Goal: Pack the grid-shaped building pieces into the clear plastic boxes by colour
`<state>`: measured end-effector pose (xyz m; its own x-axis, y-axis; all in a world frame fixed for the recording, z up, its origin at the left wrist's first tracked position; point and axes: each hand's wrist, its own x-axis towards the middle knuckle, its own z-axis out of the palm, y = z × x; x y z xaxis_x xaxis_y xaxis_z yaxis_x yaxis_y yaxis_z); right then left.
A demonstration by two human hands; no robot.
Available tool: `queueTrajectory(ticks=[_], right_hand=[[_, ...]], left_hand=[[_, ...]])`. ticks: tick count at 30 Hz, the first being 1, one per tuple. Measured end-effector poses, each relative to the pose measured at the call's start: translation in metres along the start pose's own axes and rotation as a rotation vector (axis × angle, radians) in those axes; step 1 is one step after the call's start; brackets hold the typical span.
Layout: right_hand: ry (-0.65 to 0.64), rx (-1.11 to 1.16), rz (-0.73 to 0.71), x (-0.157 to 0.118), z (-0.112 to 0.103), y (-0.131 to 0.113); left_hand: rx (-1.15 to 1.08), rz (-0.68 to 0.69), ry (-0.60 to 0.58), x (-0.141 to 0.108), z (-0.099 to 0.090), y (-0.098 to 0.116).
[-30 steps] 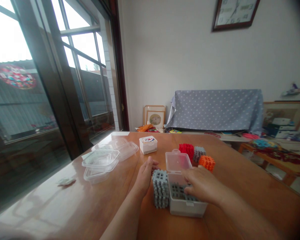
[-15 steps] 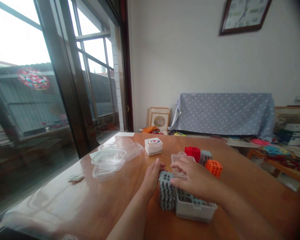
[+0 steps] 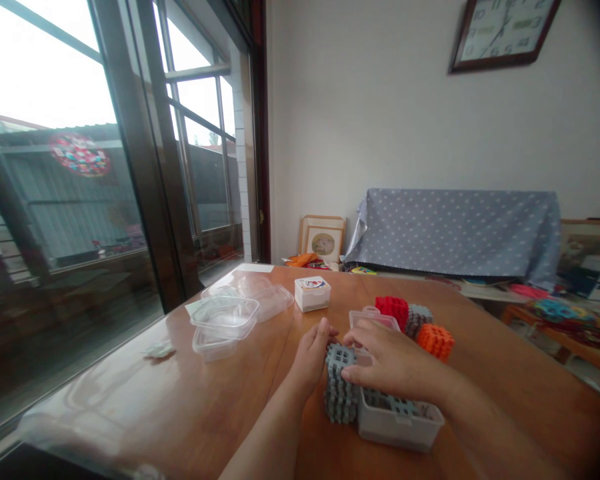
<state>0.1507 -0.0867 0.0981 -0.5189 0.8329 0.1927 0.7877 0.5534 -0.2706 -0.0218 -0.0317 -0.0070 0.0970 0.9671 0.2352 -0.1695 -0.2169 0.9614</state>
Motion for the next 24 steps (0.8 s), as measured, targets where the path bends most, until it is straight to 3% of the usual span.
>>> queueTrajectory(ticks=[8, 13, 19, 24], right_hand=[[0.068, 0.06, -0.009, -0.002, -0.005, 0.003], [0.093, 0.092, 0.043, -0.015, -0.014, 0.025], [0.023, 0.024, 0.118, -0.04, -0.016, 0.061], [-0.076, -0.006, 0.14, -0.053, -0.008, 0.069]], left_hand=[[0.02, -0.009, 0.027, 0.0, 0.001, 0.0], [0.031, -0.041, 0.034, 0.001, 0.0, -0.001], [0.012, -0.074, 0.041, 0.004, -0.002, -0.005], [0.016, -0.077, 0.041, 0.005, -0.003, -0.005]])
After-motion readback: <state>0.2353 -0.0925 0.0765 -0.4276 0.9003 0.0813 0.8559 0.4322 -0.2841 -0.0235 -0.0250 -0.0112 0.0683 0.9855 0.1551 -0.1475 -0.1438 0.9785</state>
